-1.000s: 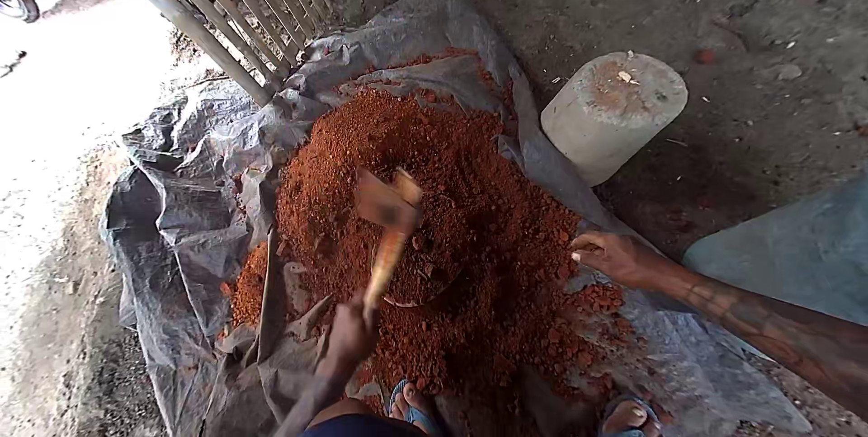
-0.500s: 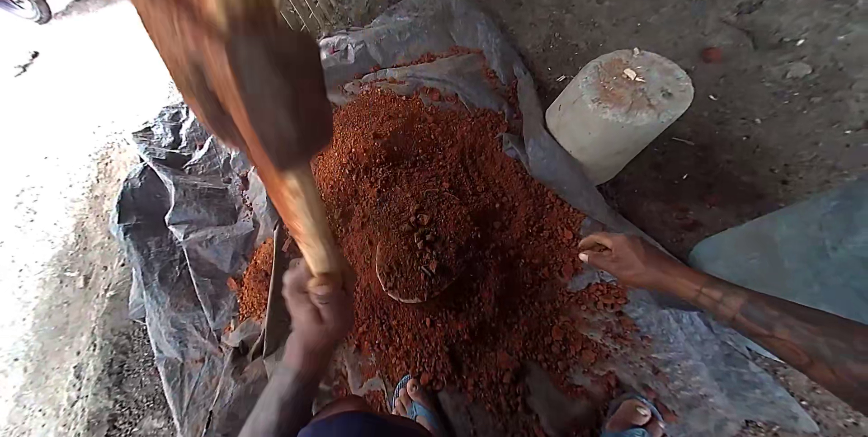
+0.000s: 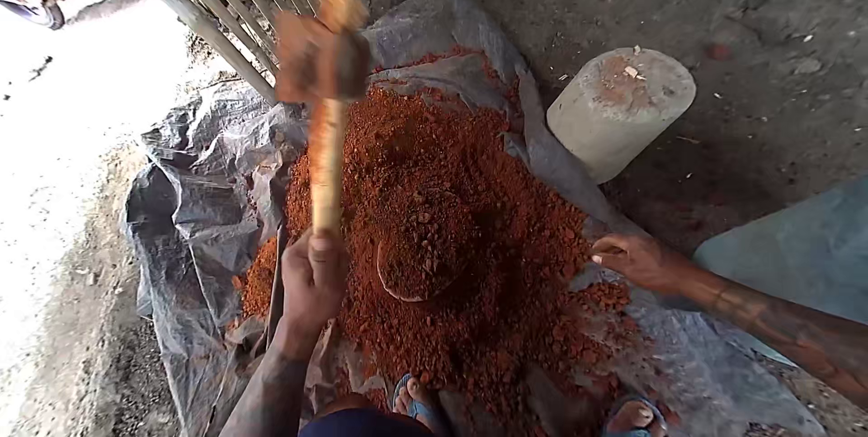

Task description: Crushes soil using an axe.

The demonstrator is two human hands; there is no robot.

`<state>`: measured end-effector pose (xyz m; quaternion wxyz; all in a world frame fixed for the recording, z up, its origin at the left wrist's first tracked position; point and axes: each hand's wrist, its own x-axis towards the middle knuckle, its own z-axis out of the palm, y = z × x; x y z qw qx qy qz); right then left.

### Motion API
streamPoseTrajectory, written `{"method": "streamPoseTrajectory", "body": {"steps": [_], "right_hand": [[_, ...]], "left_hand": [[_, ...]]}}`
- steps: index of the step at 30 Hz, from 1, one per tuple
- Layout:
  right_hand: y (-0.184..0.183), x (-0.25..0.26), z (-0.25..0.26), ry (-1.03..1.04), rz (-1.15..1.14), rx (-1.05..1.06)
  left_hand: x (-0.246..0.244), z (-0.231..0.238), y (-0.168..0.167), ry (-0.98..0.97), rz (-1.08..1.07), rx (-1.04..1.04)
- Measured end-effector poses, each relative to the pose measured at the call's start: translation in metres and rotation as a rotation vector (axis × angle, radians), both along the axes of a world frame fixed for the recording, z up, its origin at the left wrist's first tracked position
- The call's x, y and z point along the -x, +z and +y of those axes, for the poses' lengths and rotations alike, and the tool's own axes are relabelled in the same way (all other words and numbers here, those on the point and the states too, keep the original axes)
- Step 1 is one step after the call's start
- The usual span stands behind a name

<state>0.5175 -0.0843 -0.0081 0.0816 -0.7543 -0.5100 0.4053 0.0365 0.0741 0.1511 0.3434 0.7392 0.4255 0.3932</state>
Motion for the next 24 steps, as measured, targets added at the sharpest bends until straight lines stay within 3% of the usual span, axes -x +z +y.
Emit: {"method": "streamPoseTrajectory", "body": {"steps": [2,3,5,7,8,11,16,18,20,22,24], "right_hand": [[0.005,0.001,0.005,-0.009,-0.002,-0.005],[0.006,0.002,0.007,-0.011,0.003,-0.002],[0.008,0.005,0.008,-0.003,0.014,0.012],[0.009,0.006,0.008,0.007,0.008,0.017],[0.009,0.005,0.006,0.01,0.004,0.017],[0.01,0.0,0.004,-0.006,-0.001,-0.009],[0.004,-0.004,-0.005,0.002,0.004,0.009],[0.004,-0.005,-0.002,-0.009,-0.002,0.019],[0.006,-0.004,0.002,-0.017,-0.005,0.013],[0.007,-0.004,0.003,-0.006,-0.012,-0.002],[0.009,-0.002,0.004,-0.011,-0.007,0.001]], "left_hand": [[-0.008,0.003,-0.018,-0.007,-0.108,-0.092],[-0.007,-0.001,-0.043,0.011,-0.059,-0.093],[0.007,-0.022,-0.109,0.039,0.363,0.076],[0.002,-0.037,-0.144,-0.048,0.942,0.62],[-0.004,-0.038,-0.155,-0.095,1.059,0.774],[-0.019,-0.027,-0.116,-0.15,0.971,0.723],[-0.025,0.002,-0.022,-0.087,0.418,0.121],[-0.035,0.019,-0.015,-0.059,0.174,-0.07],[-0.045,0.033,-0.036,-0.025,0.074,-0.161],[-0.039,0.034,-0.087,0.039,0.309,-0.079],[-0.034,0.025,-0.121,0.03,0.789,0.413]]}}
